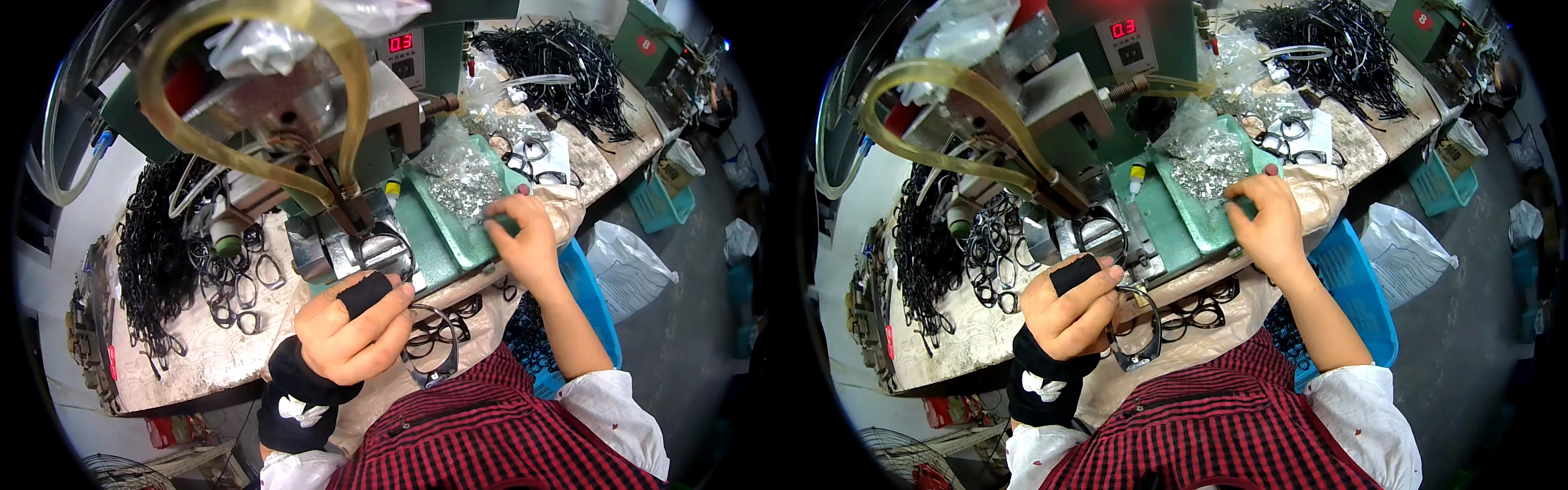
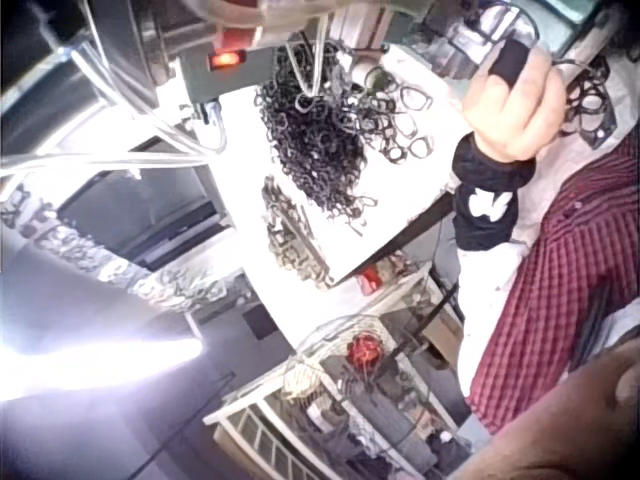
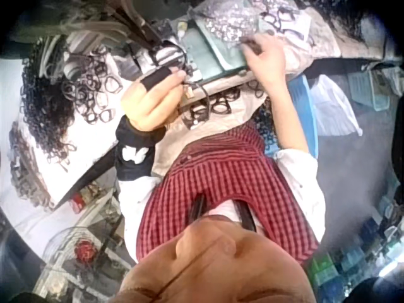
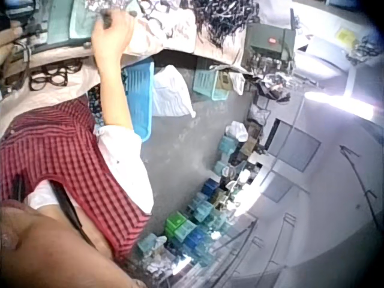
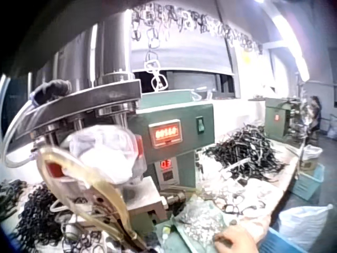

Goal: The person repeatedly picks up black eyeglass frames, places them into a press machine, and activates the machine to attach nose pads. The finished frames are placed on the table. The process is repeated continuously throughout the clip.

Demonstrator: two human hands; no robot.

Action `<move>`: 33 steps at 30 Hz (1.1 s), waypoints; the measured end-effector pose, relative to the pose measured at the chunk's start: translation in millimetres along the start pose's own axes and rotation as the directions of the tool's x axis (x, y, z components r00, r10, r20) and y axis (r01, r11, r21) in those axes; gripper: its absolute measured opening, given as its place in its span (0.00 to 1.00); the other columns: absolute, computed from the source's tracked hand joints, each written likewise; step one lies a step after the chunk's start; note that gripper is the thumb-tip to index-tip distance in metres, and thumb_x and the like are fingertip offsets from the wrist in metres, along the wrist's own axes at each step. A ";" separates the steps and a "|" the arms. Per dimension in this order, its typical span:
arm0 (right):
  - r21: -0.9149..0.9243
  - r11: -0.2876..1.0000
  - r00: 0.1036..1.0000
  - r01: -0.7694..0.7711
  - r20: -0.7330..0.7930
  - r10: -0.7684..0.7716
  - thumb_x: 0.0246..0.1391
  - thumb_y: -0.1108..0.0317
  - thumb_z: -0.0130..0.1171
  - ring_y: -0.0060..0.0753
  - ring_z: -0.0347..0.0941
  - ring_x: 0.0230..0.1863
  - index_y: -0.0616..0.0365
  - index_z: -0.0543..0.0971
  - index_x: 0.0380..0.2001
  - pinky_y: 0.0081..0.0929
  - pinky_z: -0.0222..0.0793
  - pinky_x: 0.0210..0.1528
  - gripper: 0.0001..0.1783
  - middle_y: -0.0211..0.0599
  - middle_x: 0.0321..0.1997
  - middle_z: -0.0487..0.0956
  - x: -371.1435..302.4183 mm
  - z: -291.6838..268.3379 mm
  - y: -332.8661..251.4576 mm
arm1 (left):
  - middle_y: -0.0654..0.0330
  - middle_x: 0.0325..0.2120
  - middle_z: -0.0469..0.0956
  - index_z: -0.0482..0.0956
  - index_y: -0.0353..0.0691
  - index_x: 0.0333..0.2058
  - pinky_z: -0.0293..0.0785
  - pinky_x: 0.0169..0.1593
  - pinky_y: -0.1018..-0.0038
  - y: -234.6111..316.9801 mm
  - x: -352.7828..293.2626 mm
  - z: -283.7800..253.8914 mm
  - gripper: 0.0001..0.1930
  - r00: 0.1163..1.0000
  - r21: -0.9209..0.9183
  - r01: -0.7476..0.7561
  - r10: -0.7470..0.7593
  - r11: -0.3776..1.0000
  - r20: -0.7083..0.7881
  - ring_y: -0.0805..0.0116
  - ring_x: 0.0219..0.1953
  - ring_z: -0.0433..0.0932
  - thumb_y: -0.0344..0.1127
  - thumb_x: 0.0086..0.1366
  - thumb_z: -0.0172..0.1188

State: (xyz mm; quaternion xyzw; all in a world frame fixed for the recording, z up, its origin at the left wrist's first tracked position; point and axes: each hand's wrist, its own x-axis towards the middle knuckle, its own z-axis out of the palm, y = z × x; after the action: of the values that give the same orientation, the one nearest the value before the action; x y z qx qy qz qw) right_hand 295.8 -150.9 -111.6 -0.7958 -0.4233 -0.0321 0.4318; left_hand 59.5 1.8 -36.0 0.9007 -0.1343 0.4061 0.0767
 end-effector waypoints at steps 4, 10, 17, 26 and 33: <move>-0.155 0.987 0.998 0.044 0.042 -0.038 0.44 0.73 0.66 0.48 0.72 0.43 0.58 0.82 0.26 0.41 0.68 0.49 0.04 0.41 0.32 0.76 -0.5 12.9 -12.4 | 0.50 0.42 0.82 0.79 0.32 0.36 0.83 0.48 0.55 6.8 -16.6 1.5 0.17 0.994 -0.088 0.094 -0.099 0.992 -0.052 0.47 0.43 0.84 0.17 0.44 0.64; -0.199 0.978 0.997 0.059 -0.044 -0.069 0.46 0.73 0.64 0.47 0.77 0.38 0.61 0.80 0.28 0.39 0.72 0.45 0.05 0.43 0.33 0.81 -5.5 25.5 -0.7 | 0.54 0.45 0.81 0.82 0.44 0.40 0.77 0.56 0.55 65.5 -58.2 -43.8 0.17 0.884 0.347 0.463 -0.455 0.815 -0.111 0.53 0.48 0.81 0.22 0.50 0.69; 0.142 0.989 0.998 0.047 -0.056 -0.040 0.57 0.78 0.60 0.35 0.78 0.41 0.62 0.83 0.39 0.27 0.69 0.49 0.07 0.39 0.37 0.82 8.3 32.6 -17.5 | 0.58 0.41 0.80 0.82 0.40 0.36 0.65 0.51 0.63 -20.1 -135.9 -132.8 0.06 0.469 0.513 0.843 -0.688 0.162 -0.554 0.56 0.46 0.76 0.29 0.59 0.65; -0.019 1.000 0.994 -0.010 -0.107 0.008 0.48 0.77 0.65 0.41 0.78 0.38 0.62 0.85 0.33 0.32 0.72 0.45 0.07 0.41 0.34 0.83 -9.0 12.6 -1.6 | 0.54 0.63 0.71 0.87 0.48 0.25 0.69 0.48 0.63 -106.7 -234.4 -111.1 0.13 0.604 0.704 0.573 -0.797 0.419 -0.018 0.50 0.41 0.73 0.21 0.44 0.61; 0.277 0.961 1.000 -0.006 0.026 -0.002 0.46 0.75 0.63 0.37 0.78 0.38 0.60 0.86 0.31 0.32 0.71 0.46 0.07 0.38 0.32 0.83 -3.9 -17.8 -51.8 | 0.54 0.50 0.81 0.85 0.41 0.39 0.67 0.56 0.66 -83.6 -164.0 -92.2 0.09 0.677 0.517 0.680 -0.716 0.520 -0.170 0.53 0.52 0.77 0.25 0.58 0.67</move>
State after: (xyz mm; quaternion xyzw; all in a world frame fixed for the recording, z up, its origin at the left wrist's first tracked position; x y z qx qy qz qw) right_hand 262.5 -152.3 -67.9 -0.7282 -0.4284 0.0383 0.5336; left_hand -84.6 133.7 -101.1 0.8732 0.3557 0.3320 -0.0286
